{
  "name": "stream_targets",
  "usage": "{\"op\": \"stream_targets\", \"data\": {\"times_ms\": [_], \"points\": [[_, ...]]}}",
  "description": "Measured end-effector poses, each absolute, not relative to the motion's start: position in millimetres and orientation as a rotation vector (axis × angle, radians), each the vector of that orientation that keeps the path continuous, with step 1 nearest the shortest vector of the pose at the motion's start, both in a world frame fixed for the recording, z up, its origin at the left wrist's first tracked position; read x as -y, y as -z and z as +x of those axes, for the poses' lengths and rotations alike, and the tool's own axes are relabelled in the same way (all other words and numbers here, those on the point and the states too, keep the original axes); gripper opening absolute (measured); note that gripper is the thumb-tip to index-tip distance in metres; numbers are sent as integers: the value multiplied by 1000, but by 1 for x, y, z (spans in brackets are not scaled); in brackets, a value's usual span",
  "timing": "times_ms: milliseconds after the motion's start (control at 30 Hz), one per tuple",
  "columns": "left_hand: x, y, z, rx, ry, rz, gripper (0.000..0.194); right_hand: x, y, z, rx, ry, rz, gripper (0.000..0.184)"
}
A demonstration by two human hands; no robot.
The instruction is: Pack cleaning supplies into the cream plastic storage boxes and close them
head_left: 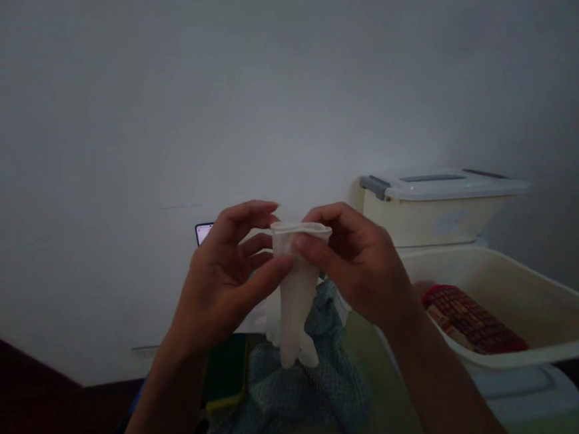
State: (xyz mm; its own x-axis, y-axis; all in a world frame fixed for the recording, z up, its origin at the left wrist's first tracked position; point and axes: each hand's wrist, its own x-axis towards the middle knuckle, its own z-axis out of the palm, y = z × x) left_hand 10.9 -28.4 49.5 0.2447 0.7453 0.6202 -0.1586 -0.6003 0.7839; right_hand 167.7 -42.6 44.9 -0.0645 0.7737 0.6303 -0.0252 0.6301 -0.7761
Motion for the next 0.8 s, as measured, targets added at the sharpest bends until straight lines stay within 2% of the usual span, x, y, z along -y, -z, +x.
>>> {"op": "stream_targets", "data": {"times_ms": [67, 200, 400, 533, 600, 800], "points": [[26, -48, 11, -535, -1355, 1708, 37, 42, -46, 166, 1434, -701, -648, 10], [22, -42, 12, -564, -1159, 1732, 25, 40, -47, 166, 1332, -683, -669, 12], [22, -41, 15, -634, -1270, 1780, 8, 37, -45, 166, 1316, -818, -649, 16], [22, -42, 16, -638, -1354, 1770, 8, 37, -45, 167, 1348, -888, -669, 26], [23, -41, 16, -635, -1340, 1762, 8, 37, -45, 168, 1372, -871, -674, 23], [24, -39, 17, -609, -1048, 1664, 23, 34, -46, 168, 1274, -804, -682, 18]]}}
